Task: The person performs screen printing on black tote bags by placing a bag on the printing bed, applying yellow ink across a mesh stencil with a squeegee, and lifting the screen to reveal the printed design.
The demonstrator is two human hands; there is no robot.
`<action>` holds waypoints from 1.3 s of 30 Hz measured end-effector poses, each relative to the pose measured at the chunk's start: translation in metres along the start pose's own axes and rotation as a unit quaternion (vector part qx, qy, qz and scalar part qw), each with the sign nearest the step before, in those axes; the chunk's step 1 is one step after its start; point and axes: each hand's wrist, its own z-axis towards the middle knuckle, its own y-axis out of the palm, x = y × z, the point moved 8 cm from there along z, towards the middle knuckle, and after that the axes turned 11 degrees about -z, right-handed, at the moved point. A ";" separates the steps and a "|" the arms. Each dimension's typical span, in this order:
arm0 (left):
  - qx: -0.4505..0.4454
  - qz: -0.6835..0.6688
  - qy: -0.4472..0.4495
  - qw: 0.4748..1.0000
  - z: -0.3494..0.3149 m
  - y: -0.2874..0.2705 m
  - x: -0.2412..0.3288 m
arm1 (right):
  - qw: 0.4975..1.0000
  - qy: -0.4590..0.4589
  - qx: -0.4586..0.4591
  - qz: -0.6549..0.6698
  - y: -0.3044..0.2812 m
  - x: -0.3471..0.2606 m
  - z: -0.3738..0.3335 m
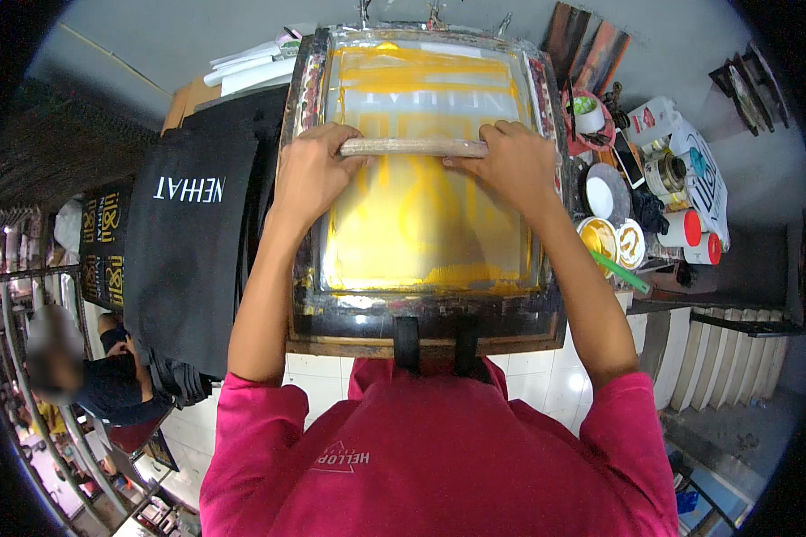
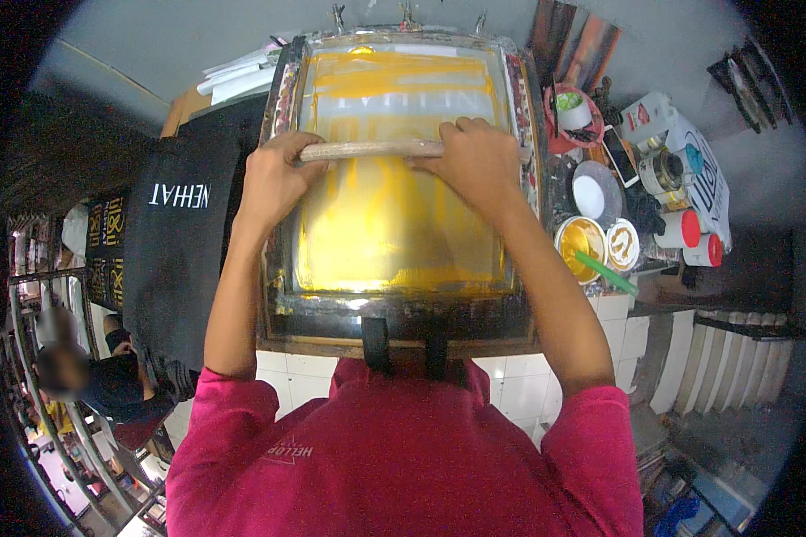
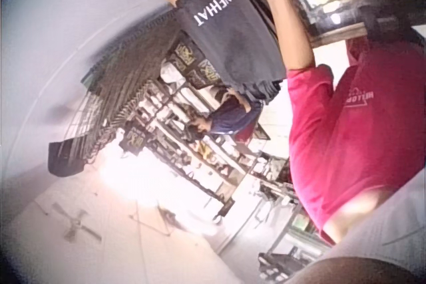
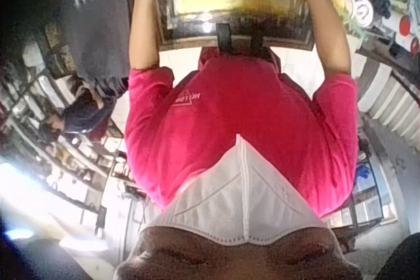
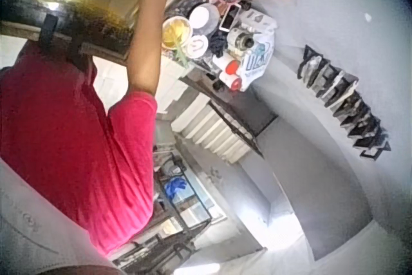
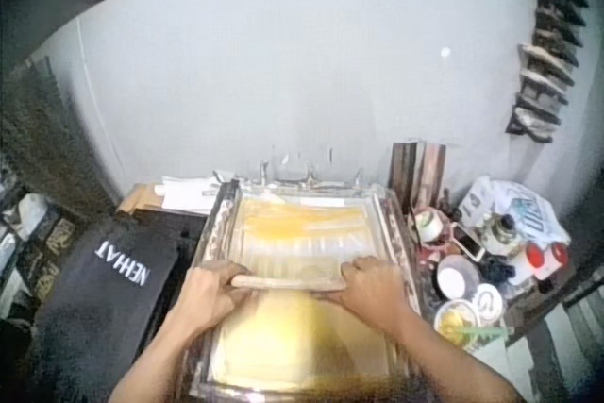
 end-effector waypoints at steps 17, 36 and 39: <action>-0.034 -0.001 0.011 0.999 -0.182 -0.002 0.047 | 0.998 0.025 -0.051 0.026 -0.062 -0.063 -0.170; 0.341 -0.052 0.237 0.908 -0.099 -0.148 0.128 | 0.972 0.044 0.231 -0.003 -0.264 0.020 -0.020; 0.357 -0.180 0.186 0.898 -0.064 -0.148 0.091 | 0.981 0.130 0.143 0.032 -0.289 0.043 0.035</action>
